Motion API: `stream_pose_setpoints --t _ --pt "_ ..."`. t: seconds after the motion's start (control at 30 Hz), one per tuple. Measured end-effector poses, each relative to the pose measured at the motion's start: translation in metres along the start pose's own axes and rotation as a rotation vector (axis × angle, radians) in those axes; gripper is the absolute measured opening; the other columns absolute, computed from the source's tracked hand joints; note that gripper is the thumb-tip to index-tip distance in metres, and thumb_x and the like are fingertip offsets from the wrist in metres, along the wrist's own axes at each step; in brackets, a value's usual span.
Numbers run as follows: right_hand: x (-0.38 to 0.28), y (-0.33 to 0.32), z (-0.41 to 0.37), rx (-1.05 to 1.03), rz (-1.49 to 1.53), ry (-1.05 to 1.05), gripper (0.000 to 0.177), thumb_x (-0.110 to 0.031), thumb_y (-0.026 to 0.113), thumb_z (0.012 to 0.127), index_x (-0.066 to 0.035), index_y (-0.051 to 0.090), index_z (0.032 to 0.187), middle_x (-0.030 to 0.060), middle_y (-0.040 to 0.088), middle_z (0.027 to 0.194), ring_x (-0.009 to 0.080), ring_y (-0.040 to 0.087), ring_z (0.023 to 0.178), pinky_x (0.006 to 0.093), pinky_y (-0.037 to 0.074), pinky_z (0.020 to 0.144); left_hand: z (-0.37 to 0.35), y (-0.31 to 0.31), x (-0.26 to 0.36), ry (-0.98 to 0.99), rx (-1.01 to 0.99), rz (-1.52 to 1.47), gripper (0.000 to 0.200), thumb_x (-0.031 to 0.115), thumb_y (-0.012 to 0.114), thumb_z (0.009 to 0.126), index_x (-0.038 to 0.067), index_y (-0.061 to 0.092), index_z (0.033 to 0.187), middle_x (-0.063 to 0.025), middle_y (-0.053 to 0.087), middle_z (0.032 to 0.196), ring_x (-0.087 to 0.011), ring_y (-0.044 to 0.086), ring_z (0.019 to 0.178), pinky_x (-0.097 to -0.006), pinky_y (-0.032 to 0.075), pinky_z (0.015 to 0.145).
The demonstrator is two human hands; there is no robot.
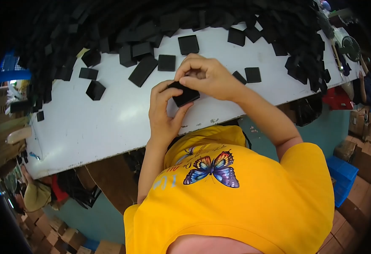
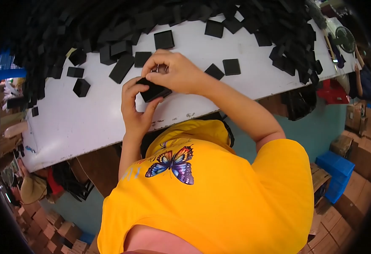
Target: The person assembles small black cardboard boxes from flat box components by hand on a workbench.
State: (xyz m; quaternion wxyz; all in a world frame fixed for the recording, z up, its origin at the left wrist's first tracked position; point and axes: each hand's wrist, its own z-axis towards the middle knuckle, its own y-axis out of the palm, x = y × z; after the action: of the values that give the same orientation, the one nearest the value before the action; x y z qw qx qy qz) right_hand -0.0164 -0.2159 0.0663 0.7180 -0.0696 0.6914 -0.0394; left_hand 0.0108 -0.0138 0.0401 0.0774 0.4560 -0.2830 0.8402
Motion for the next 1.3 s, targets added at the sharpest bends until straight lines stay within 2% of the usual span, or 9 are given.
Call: stream_pose_setpoints --t 0.2,0.27,0.33,0.4,0.53,0.63,0.83,1.0,1.3 --pt "-0.001 -0.009 -0.002 0.019 0.282 0.041 0.023 -0.003 0.072 0.091 -0.002 0.072 0.114 -0.0009 0.063 0.099 0.0080 0.059 0.090 0.0238 0.048 0.083 0.008 -0.008 0.003 -0.047 -0.078 0.001 0.046 0.001 0.086 0.073 0.007 0.062 0.112 -0.0147 0.060 0.123 -0.0298 0.061 0.114 -0.0379 0.049 0.098" --pt "0.009 -0.028 0.000 0.317 -0.017 -0.144 0.021 -0.013 0.073 0.090 -0.009 0.074 0.111 -0.0028 0.069 0.095 0.0051 0.062 0.084 0.0229 0.049 0.072 0.009 -0.006 0.004 -0.106 -0.057 -0.048 0.044 0.001 0.086 0.073 0.008 0.065 0.111 -0.0146 0.060 0.122 -0.0296 0.061 0.113 -0.0378 0.050 0.097" --pt "0.032 -0.083 -0.002 0.589 -0.971 -0.437 0.016 -0.011 0.073 0.086 -0.009 0.074 0.103 0.0082 0.071 0.101 0.0290 0.067 0.093 0.0382 0.052 0.082 0.008 -0.007 0.012 -0.080 -0.056 -0.007 0.039 0.001 0.085 0.074 0.008 0.067 0.108 -0.0144 0.060 0.122 -0.0294 0.061 0.112 -0.0375 0.050 0.096" --pt "0.049 -0.110 -0.017 0.593 -1.347 -0.216 0.026 -0.007 0.075 0.081 -0.009 0.073 0.106 0.0093 0.069 0.098 0.0314 0.062 0.099 0.0436 0.049 0.084 0.007 -0.002 0.013 -0.056 -0.044 -0.032 0.030 0.002 0.083 0.076 0.009 0.070 0.102 -0.0138 0.059 0.124 -0.0288 0.060 0.111 -0.0368 0.049 0.095" --pt "0.065 -0.127 -0.030 0.413 -1.365 -0.308 0.031 -0.007 0.070 0.084 -0.009 0.070 0.115 0.0104 0.068 0.103 0.0309 0.063 0.098 0.0406 0.050 0.083 0.003 0.002 0.000 0.022 -0.004 -0.078 0.023 0.002 0.082 0.077 0.009 0.072 0.097 -0.0150 0.057 0.124 -0.0332 0.062 0.108 -0.0397 0.051 0.094" --pt "0.007 -0.082 -0.028 0.465 -0.801 -0.212 0.028 -0.007 0.060 0.088 -0.005 0.069 0.115 0.0121 0.067 0.103 0.0274 0.063 0.092 0.0364 0.051 0.079 0.003 0.003 0.001 -0.045 -0.007 -0.143 0.020 0.002 0.082 0.077 0.008 0.071 0.092 -0.0156 0.057 0.126 -0.0332 0.062 0.109 -0.0394 0.050 0.094" --pt "-0.034 -0.036 0.008 0.073 -0.009 0.111 0.035 -0.019 0.044 0.095 0.000 0.068 0.113 0.0005 0.065 0.096 0.0059 0.055 0.076 0.0236 0.046 0.062 -0.003 0.009 -0.010 -0.074 0.044 -0.131 0.061 0.001 0.085 0.076 0.008 0.054 0.128 -0.0145 0.056 0.128 -0.0257 0.058 0.115 -0.0373 0.048 0.099" --pt "-0.005 -0.017 0.041 -0.236 -0.364 -0.147 0.034 -0.018 0.042 0.093 0.001 0.066 0.109 0.0107 0.065 0.099 0.0221 0.059 0.082 0.0364 0.049 0.075 -0.001 0.006 -0.007 -0.126 0.046 -0.145 0.087 0.003 0.088 0.073 0.007 0.040 0.147 -0.0124 0.060 0.127 -0.0239 0.061 0.110 -0.0361 0.049 0.098" --pt "-0.033 0.015 -0.010 0.048 -0.944 -0.445 0.034 -0.026 0.068 0.092 -0.004 0.065 0.117 0.0116 0.061 0.104 0.0311 0.060 0.096 0.0407 0.050 0.084 0.008 -0.002 -0.002 -0.016 0.007 -0.121 0.076 0.001 0.085 0.073 0.007 0.054 0.141 -0.0103 0.064 0.132 -0.0243 0.064 0.113 -0.0344 0.051 0.096"
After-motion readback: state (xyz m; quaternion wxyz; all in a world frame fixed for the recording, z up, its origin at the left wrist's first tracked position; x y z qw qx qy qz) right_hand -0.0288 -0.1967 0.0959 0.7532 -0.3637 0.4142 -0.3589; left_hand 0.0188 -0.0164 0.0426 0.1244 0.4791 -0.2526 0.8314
